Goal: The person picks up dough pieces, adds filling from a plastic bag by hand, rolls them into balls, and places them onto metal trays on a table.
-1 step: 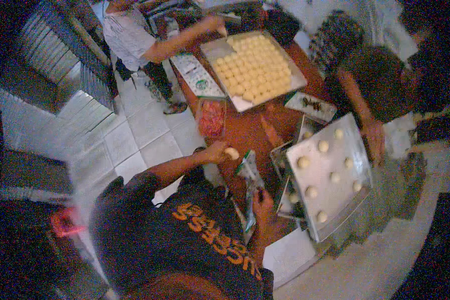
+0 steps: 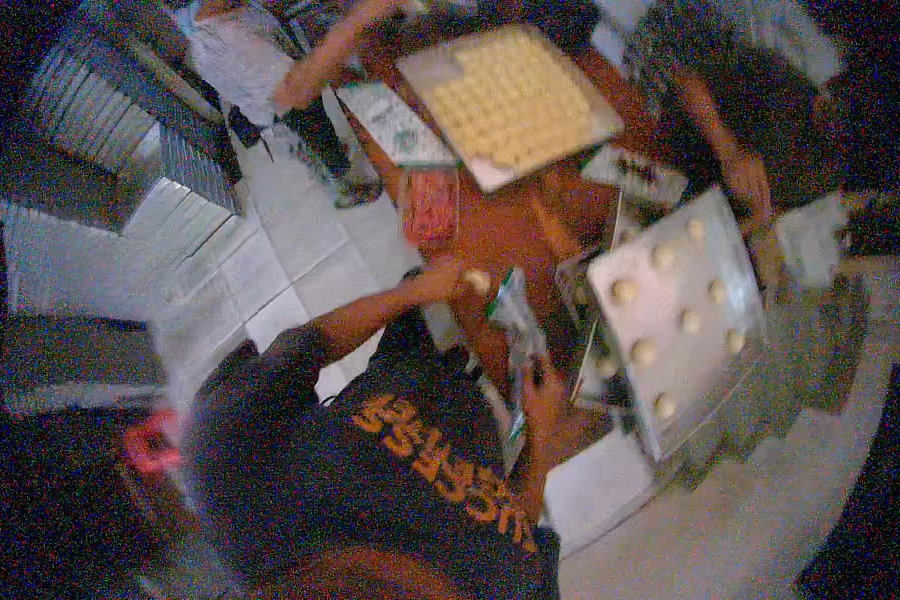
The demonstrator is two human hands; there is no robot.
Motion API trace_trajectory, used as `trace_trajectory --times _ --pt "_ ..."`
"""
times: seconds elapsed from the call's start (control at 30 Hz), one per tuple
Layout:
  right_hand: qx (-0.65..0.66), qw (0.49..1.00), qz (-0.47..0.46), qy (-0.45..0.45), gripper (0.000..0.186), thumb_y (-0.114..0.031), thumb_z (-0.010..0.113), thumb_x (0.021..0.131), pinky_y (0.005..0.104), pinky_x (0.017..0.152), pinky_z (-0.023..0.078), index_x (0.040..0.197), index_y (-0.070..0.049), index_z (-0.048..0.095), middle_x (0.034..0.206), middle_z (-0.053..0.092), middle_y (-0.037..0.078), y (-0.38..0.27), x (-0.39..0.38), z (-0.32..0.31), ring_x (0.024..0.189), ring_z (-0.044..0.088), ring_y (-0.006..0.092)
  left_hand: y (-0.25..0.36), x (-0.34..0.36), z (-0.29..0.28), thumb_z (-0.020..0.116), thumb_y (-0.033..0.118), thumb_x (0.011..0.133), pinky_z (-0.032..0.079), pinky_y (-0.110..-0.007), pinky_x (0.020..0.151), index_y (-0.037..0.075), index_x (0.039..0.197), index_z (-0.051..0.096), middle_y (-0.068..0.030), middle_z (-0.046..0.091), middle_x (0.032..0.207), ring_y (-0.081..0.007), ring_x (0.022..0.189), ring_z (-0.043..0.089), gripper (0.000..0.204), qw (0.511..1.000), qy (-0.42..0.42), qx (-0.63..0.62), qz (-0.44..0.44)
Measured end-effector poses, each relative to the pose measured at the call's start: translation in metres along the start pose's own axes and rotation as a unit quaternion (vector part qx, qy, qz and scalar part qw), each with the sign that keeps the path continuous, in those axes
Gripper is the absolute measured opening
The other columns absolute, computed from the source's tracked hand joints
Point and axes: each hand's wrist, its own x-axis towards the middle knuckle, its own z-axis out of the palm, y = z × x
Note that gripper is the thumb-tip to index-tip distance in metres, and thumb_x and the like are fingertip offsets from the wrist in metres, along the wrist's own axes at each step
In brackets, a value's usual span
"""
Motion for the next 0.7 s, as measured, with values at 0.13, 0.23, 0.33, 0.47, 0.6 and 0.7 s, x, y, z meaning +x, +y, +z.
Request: trace_trajectory --times 0.13,0.23,0.33,0.47,0.6,0.7 --pt "0.000 0.997 0.068 -0.030 0.030 -0.027 0.055 0.081 0.0387 0.073 0.046 0.096 -0.001 0.059 0.087 0.061 0.017 0.004 -0.019 -0.002 0.080 0.059 0.0338 0.010 -0.005 0.031 0.056 0.011 0.069 0.046 -0.044 0.072 0.005 0.088 0.060 -0.0164 0.058 0.092 -0.0334 0.085 0.057 0.021 0.993 0.106 0.045 -0.022" --pt "-0.013 0.999 0.008 -0.039 0.033 -0.026 0.056 0.080 0.0386 0.080 0.044 0.102 -0.002 0.055 0.101 0.057 0.019 -0.007 -0.010 -0.008 0.090 0.056 0.0332 0.013 -0.042 0.061 0.057 0.010 0.068 0.047 -0.042 0.069 0.006 0.084 0.062 -0.0139 0.058 0.090 -0.0312 0.083 0.058 0.017 0.992 0.099 0.074 0.014" --pt "-0.140 0.984 -0.110 0.020 0.039 -0.019 0.062 0.074 0.0395 0.081 0.041 0.105 0.001 0.051 0.101 0.051 0.021 0.018 0.013 0.000 0.095 0.048 0.0346 0.015 -0.035 0.063 0.058 0.011 0.068 0.048 -0.041 0.068 0.006 0.085 0.062 -0.0138 0.058 0.091 -0.0307 0.083 0.058 0.019 0.996 0.065 0.058 0.018" --pt "-0.268 0.950 -0.139 -0.077 0.068 -0.024 0.070 0.067 0.0431 0.082 0.041 0.120 0.002 0.036 0.109 0.045 0.025 0.014 0.050 0.025 0.103 0.042 0.0403 0.031 -0.042 0.049 0.059 0.015 0.068 0.048 -0.041 0.065 0.005 0.082 0.063 -0.0148 0.061 0.083 -0.0317 0.078 0.060 0.018 0.997 -0.030 0.074 0.007" --pt "-0.314 0.940 -0.079 -0.109 0.082 -0.027 0.075 0.060 0.0446 0.081 0.043 0.123 0.002 0.031 0.109 0.047 0.026 0.005 0.094 0.052 0.102 0.045 0.0421 0.019 -0.027 0.053 0.060 0.019 0.071 0.048 -0.042 0.065 0.003 0.080 0.064 -0.0182 0.061 0.075 -0.0339 0.071 0.060 0.019 0.992 -0.047 0.106 0.042" --pt "-0.244 0.957 -0.041 -0.153 0.081 -0.024 0.077 0.058 0.0459 0.079 0.044 0.121 0.002 0.032 0.103 0.052 0.027 -0.008 0.109 0.052 0.097 0.051 0.0418 -0.019 -0.002 0.073 0.061 0.028 0.074 0.049 -0.038 0.062 0.001 0.081 0.063 -0.0182 0.062 0.072 -0.0300 0.068 0.061 0.028 0.997 -0.018 0.069 0.036"
